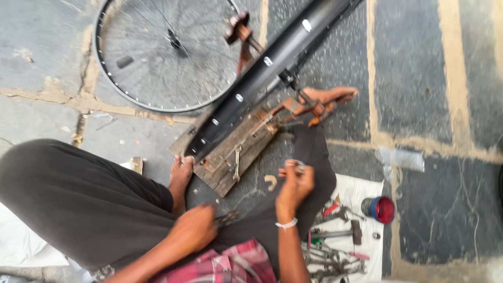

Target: The person sits on the ground and uses a wrench to tighten the spokes of a bicycle wheel mounted on a wooden stand. They rotate the wheel to access different spokes and adjust them systematically.

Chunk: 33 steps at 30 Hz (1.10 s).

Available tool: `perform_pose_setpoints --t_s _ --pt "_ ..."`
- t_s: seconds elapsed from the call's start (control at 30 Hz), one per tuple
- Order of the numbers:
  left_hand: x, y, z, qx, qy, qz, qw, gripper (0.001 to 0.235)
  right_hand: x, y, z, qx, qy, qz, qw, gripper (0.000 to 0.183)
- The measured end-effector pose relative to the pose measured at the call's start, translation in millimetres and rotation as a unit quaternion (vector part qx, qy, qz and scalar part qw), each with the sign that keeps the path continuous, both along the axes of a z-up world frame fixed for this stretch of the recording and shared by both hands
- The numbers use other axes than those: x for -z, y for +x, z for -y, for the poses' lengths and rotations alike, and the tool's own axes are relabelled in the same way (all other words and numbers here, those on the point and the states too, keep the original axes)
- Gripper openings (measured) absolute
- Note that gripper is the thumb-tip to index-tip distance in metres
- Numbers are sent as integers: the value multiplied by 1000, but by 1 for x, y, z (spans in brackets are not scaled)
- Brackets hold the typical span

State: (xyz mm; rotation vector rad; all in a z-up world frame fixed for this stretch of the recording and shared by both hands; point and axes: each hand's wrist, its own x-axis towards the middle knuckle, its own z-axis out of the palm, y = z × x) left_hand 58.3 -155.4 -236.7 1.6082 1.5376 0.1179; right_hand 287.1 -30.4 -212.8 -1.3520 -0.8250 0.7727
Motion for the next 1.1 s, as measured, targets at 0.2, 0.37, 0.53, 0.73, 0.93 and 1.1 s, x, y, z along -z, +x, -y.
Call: perform_pose_setpoints --t_s 0.2,0.37,0.53,0.73,0.93,1.1 --pt "-140 -140 -12 -396 -59 247 882 18 -98 -1 -54 -18 153 372 915 13" --pt "-226 -167 -92 -391 277 309 821 24 -117 -18 -138 -83 152 671 721 25" --pt "-228 -121 -236 -245 367 342 830 17 -102 -25 -157 -123 -11 616 778 17" --pt "-157 -74 -280 -234 340 261 873 14 -112 -43 -152 -115 80 636 759 10" --pt "-133 -61 -280 -138 400 232 876 14 -113 -56 -154 -72 77 679 727 13" --pt "-119 -57 -275 -122 416 234 870 28 -107 -54 -157 -87 66 673 731 13"
